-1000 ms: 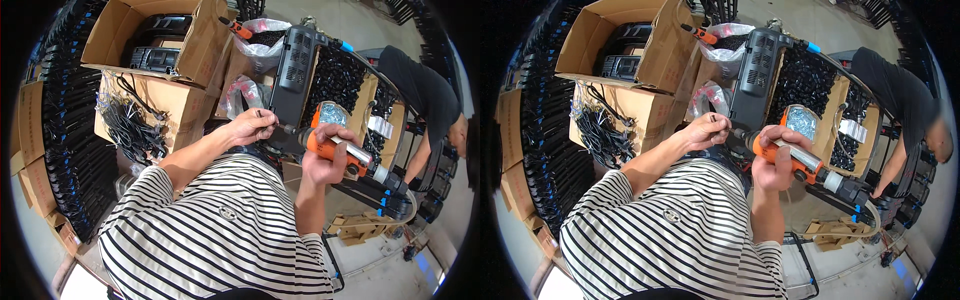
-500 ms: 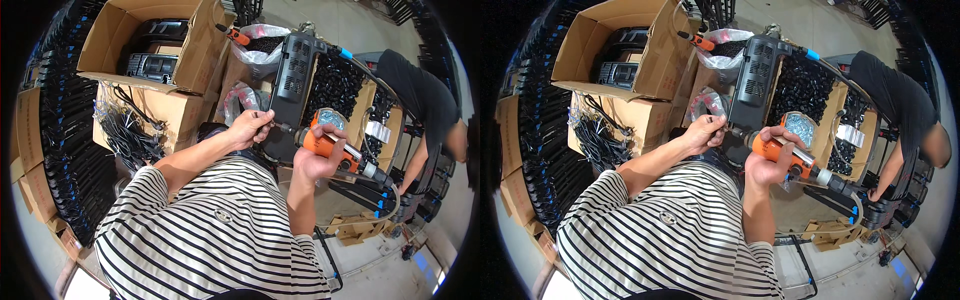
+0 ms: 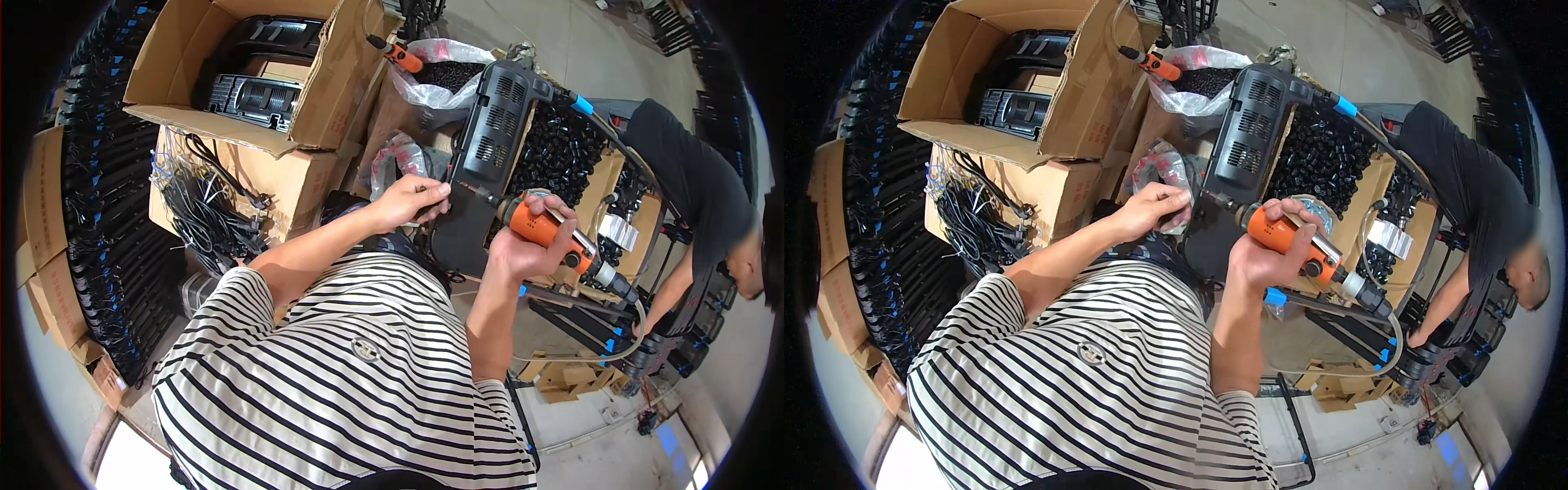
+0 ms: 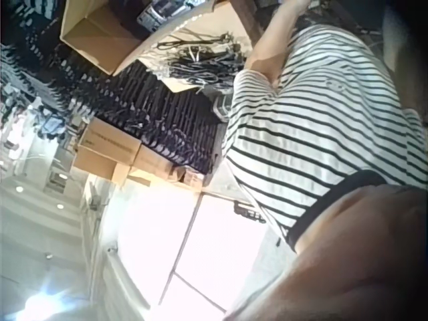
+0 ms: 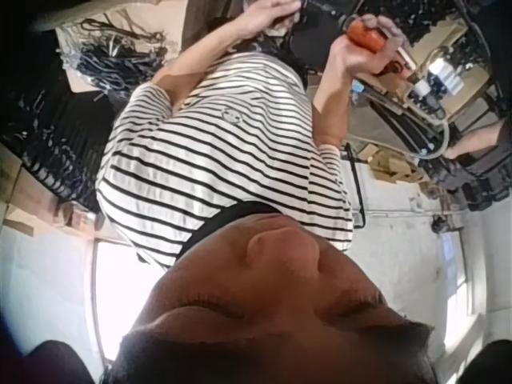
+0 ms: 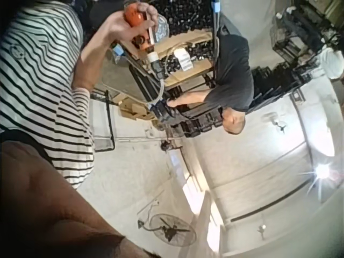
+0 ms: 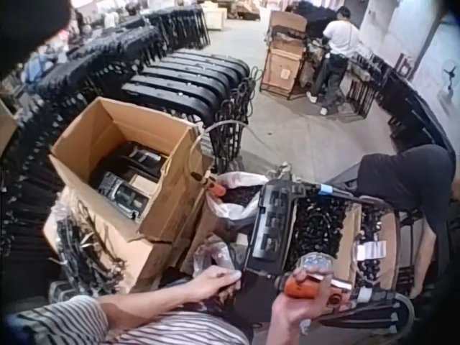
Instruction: Assembling electronic components by connecting wires and securing components using an electric screwdriver at a manual assembly station.
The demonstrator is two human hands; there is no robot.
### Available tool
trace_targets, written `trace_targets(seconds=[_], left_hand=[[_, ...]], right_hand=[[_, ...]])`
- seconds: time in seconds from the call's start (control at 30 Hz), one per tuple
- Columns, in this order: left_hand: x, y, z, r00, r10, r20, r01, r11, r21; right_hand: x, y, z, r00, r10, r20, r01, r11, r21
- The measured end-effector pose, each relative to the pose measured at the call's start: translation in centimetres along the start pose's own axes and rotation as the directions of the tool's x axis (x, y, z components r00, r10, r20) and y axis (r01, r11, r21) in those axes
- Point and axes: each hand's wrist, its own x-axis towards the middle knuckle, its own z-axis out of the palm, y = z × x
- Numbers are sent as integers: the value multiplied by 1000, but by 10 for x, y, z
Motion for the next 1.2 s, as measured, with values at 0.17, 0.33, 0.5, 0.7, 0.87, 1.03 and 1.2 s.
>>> trace_targets(seconds=[0.17,0.33,0.5,0.7,0.87,1.03,1.2], left_hand=[[26,-20,-27,987,136,-79,-113,963,245],[62,-36,-31,951,209,-227,-71,863,500],[83,-37,-30,937,290,-196,-57,679,732],[87,-38,-34,943,279,-181,-50,659,751],[88,-42,-35,943,288,-168,-74,672,737],[90,-42,-37,948,278,-152,-88,693,716],[89,-41,-39,947,290,-137,-107,689,717]], right_hand=[[15,10,0,1000,-20,-17,19,998,-59],[33,26,-3,996,-56,69,66,986,-156],[46,45,0,982,-130,140,164,948,-271],[51,63,6,940,-179,292,267,917,-297],[48,77,12,917,-178,358,301,896,-325],[47,87,15,909,-153,387,295,893,-340],[49,98,15,911,-104,398,278,869,-408]])
